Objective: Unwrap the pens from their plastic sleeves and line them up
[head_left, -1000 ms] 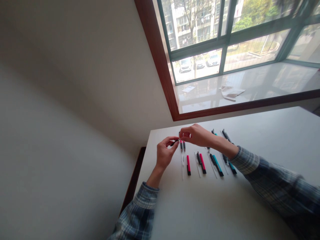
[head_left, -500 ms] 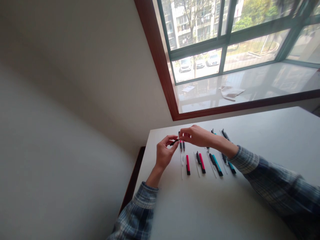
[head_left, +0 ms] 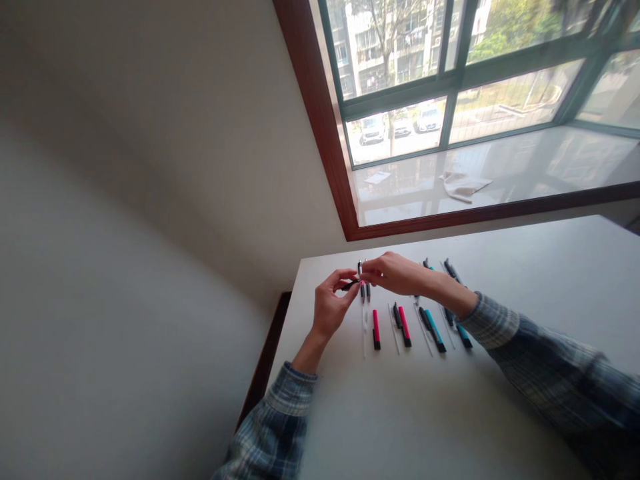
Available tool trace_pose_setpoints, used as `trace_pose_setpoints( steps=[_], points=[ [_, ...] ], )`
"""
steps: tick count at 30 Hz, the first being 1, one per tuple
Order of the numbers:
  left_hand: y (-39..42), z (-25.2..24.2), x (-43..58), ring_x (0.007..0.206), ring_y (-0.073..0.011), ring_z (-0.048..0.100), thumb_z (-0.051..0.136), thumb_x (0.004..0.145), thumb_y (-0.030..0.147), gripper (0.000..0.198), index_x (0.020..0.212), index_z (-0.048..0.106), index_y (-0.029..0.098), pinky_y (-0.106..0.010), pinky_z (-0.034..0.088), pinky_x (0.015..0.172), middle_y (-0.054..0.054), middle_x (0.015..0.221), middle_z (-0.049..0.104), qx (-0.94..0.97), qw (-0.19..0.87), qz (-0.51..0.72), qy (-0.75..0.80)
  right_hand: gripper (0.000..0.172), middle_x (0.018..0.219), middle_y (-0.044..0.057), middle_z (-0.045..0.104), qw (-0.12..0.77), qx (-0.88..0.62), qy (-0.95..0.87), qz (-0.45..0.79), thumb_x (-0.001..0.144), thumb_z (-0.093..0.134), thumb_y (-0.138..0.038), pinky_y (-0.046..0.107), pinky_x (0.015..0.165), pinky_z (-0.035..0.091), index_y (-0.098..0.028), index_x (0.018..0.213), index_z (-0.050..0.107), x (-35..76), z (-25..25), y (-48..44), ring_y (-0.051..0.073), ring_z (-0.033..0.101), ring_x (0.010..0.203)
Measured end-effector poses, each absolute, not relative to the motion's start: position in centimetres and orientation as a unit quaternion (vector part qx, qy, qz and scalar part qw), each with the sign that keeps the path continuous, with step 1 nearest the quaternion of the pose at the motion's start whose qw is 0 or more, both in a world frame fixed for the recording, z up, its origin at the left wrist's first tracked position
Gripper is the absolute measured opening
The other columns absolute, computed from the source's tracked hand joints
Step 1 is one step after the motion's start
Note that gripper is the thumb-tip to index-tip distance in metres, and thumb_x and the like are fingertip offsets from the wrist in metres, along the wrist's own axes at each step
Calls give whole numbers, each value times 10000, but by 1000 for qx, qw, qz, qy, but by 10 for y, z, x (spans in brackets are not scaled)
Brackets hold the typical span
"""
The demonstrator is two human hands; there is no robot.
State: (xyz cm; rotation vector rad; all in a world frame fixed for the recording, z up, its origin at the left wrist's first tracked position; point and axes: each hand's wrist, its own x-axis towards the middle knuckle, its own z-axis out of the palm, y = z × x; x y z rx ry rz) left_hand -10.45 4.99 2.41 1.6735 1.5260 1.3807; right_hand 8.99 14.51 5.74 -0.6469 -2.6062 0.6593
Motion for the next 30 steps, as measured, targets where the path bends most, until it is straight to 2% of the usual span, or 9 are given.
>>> trace_pose_setpoints(
  steps=[3,7,12,17,24,26,30],
  points=[
    [50,24,-104,906,-198,726,768,863,318,243,1074,748,201,-352,577,896,-73,1065,769,614,242,501,560,357,712,37,681,178,-231,-929,228,1070,501,-370,272,607,311,-171,834,680,90,58,145,137,533,609],
    [49,25,-104,912,-203,726,767,862,312,242,1078,746,205,-356,575,898,-67,1039,767,617,243,499,559,246,799,37,715,182,-230,-926,236,1050,545,-365,256,608,310,-190,938,677,90,56,144,143,576,665],
    [49,27,-102,911,-204,724,773,852,288,225,1057,745,199,-354,574,894,-66,1018,769,616,245,503,555,292,698,12,660,170,-226,-935,213,1052,515,-299,265,586,286,-187,816,646,90,54,145,126,497,592],
    [49,26,-102,909,-199,718,775,856,282,211,1048,747,199,-357,572,896,-64,1028,769,617,248,505,550,200,818,39,714,169,-219,-933,231,1036,548,-312,257,616,323,-190,959,686,90,55,145,139,570,674],
    [46,25,-99,942,-212,721,777,860,277,143,980,761,198,-358,577,893,-59,983,771,627,237,517,533,268,727,8,658,135,-196,-938,253,1051,469,-269,259,589,302,-185,857,635,91,57,146,118,500,598],
    [47,24,-98,931,-206,719,804,837,272,167,978,756,197,-347,573,888,-58,974,768,604,261,537,528,285,725,6,658,136,-193,-936,262,1052,469,-281,259,595,306,-184,825,612,91,59,146,117,505,602],
    [51,21,-101,876,-164,705,868,771,257,361,1095,716,212,-303,565,853,-38,957,752,493,397,610,476,329,702,6,668,157,-202,-924,284,1050,476,-302,257,602,322,-179,767,590,89,66,141,117,526,609]
  ],
)
